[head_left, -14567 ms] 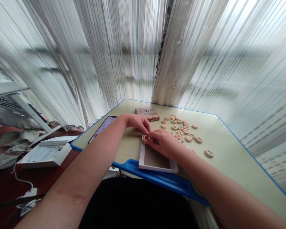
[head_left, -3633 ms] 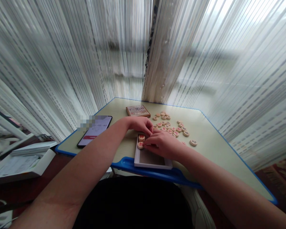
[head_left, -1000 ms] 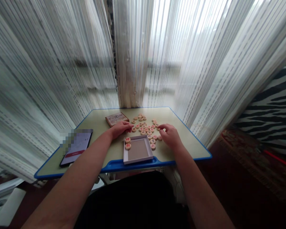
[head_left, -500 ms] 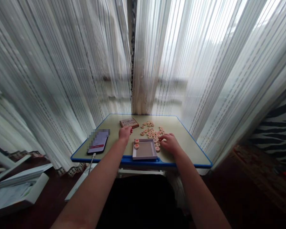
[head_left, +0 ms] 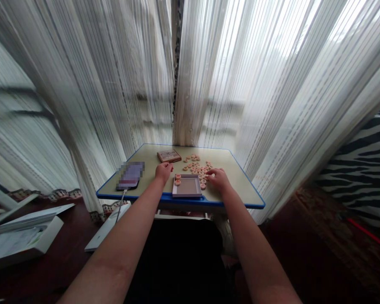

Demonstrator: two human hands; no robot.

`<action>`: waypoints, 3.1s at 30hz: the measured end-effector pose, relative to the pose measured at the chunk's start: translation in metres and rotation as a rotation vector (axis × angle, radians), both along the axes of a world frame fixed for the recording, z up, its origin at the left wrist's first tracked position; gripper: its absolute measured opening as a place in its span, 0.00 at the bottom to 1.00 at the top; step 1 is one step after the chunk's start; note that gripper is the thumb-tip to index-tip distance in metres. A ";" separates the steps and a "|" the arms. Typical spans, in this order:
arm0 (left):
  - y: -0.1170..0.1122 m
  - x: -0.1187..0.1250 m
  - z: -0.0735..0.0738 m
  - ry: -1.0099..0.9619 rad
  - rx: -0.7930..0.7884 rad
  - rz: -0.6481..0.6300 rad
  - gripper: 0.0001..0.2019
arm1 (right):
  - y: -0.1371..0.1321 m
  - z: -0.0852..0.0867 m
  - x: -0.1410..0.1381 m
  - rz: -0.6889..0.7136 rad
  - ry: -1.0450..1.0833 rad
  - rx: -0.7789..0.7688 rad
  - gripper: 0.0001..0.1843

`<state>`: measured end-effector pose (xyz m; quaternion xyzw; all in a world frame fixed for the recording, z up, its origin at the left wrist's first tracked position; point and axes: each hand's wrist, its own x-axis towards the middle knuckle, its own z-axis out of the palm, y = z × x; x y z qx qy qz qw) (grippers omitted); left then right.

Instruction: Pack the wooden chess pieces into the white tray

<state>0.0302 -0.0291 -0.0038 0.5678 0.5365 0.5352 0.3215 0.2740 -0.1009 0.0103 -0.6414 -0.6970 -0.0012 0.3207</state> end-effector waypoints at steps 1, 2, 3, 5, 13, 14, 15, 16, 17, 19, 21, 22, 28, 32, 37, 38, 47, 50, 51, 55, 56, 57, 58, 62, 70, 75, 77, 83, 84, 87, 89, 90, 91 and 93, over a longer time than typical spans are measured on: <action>0.000 0.000 0.000 0.021 0.001 -0.002 0.13 | 0.001 0.000 0.001 -0.006 -0.003 -0.001 0.11; -0.001 0.000 0.000 0.044 0.002 -0.003 0.13 | 0.003 0.000 0.002 -0.018 -0.007 0.008 0.12; -0.001 0.000 0.000 0.068 0.003 -0.003 0.13 | 0.004 0.000 0.002 -0.035 -0.012 0.026 0.14; -0.001 0.000 0.000 0.117 0.005 -0.005 0.13 | 0.006 -0.001 0.002 -0.072 -0.021 0.074 0.17; -0.002 0.002 0.003 0.245 0.000 -0.031 0.14 | 0.018 0.007 -0.005 -0.062 -0.126 0.052 0.19; -0.001 0.003 0.003 0.251 -0.001 -0.037 0.14 | 0.021 0.013 -0.003 -0.067 -0.113 0.042 0.19; -0.001 0.003 0.002 0.256 -0.001 -0.044 0.14 | 0.026 0.019 -0.002 -0.085 -0.079 0.046 0.20; 0.000 0.003 0.002 0.260 0.000 -0.051 0.14 | 0.030 0.024 -0.001 -0.104 -0.036 0.038 0.20; 0.001 0.003 0.001 0.263 0.000 -0.057 0.14 | 0.035 0.029 -0.001 -0.098 -0.004 0.018 0.20; 0.003 0.003 0.000 0.267 0.003 -0.065 0.14 | 0.042 0.031 -0.003 -0.090 -0.005 0.030 0.18; 0.004 0.002 0.000 0.270 0.004 -0.061 0.14 | 0.045 0.026 -0.007 -0.148 -0.041 0.114 0.18; 0.004 0.002 -0.001 0.271 0.004 -0.058 0.14 | 0.046 0.021 -0.009 -0.138 -0.071 0.113 0.17; 0.004 0.001 -0.001 0.276 0.003 -0.051 0.15 | 0.040 0.005 -0.008 -0.133 -0.116 0.049 0.16; 0.005 0.001 -0.003 0.287 -0.004 -0.061 0.14 | 0.035 0.006 -0.006 -0.126 -0.142 -0.037 0.15; 0.004 0.000 -0.004 0.299 0.010 -0.086 0.15 | 0.034 0.006 -0.006 -0.120 -0.149 -0.083 0.14; 0.003 0.000 -0.004 0.299 0.013 -0.089 0.15 | 0.033 0.006 -0.006 -0.125 -0.147 -0.081 0.14; -0.001 0.000 -0.001 0.340 0.022 -0.096 0.15 | 0.030 0.008 -0.023 0.106 -0.186 0.014 0.18; -0.001 0.001 -0.001 0.349 0.013 -0.085 0.15 | 0.030 0.008 -0.029 0.209 -0.244 -0.065 0.21; -0.001 0.001 -0.001 0.352 0.011 -0.083 0.15 | 0.030 0.008 -0.030 0.216 -0.259 -0.088 0.21; -0.001 0.001 -0.001 0.364 0.010 -0.076 0.15 | 0.030 0.008 -0.030 0.215 -0.295 -0.086 0.21; -0.001 0.001 -0.001 0.366 0.013 -0.076 0.15 | 0.030 0.008 -0.030 0.209 -0.302 -0.074 0.21; -0.001 0.001 -0.001 0.366 0.017 -0.078 0.15 | 0.030 0.008 -0.030 0.198 -0.309 -0.062 0.20; -0.001 0.000 -0.001 0.366 0.021 -0.080 0.15 | 0.029 0.008 -0.029 0.182 -0.317 -0.049 0.20; -0.001 0.000 -0.001 0.362 0.018 -0.078 0.15 | 0.027 0.009 -0.028 0.072 -0.344 -0.013 0.18; -0.001 0.001 -0.001 0.356 0.004 -0.084 0.15 | 0.027 0.010 -0.028 0.049 -0.345 -0.039 0.16; -0.001 0.002 0.000 0.355 0.000 -0.078 0.15 | 0.028 0.012 -0.034 0.117 -0.373 -0.048 0.16; -0.001 0.002 0.000 0.358 0.007 -0.077 0.15 | 0.029 0.012 -0.033 0.106 -0.366 -0.040 0.16; 0.002 0.001 0.000 0.382 0.016 -0.081 0.15 | 0.034 0.011 -0.019 -0.116 -0.287 -0.040 0.16; 0.002 0.001 -0.001 0.385 0.013 -0.077 0.15 | 0.034 0.011 -0.018 -0.127 -0.281 -0.042 0.16; 0.002 0.001 -0.001 0.389 0.001 -0.069 0.16 | 0.034 0.011 -0.018 -0.070 -0.289 -0.058 0.15; 0.003 0.002 0.000 0.385 -0.007 -0.072 0.15 | 0.033 0.011 -0.020 -0.022 -0.310 -0.081 0.15; 0.003 0.002 0.000 0.382 -0.013 -0.075 0.15 | 0.034 0.010 -0.021 -0.014 -0.317 -0.089 0.16; 0.003 0.003 0.001 0.381 -0.018 -0.077 0.15 | 0.034 0.010 -0.022 -0.018 -0.321 -0.094 0.17; 0.003 0.003 0.001 0.386 -0.022 -0.079 0.15 | 0.035 0.009 -0.022 -0.034 -0.318 -0.099 0.19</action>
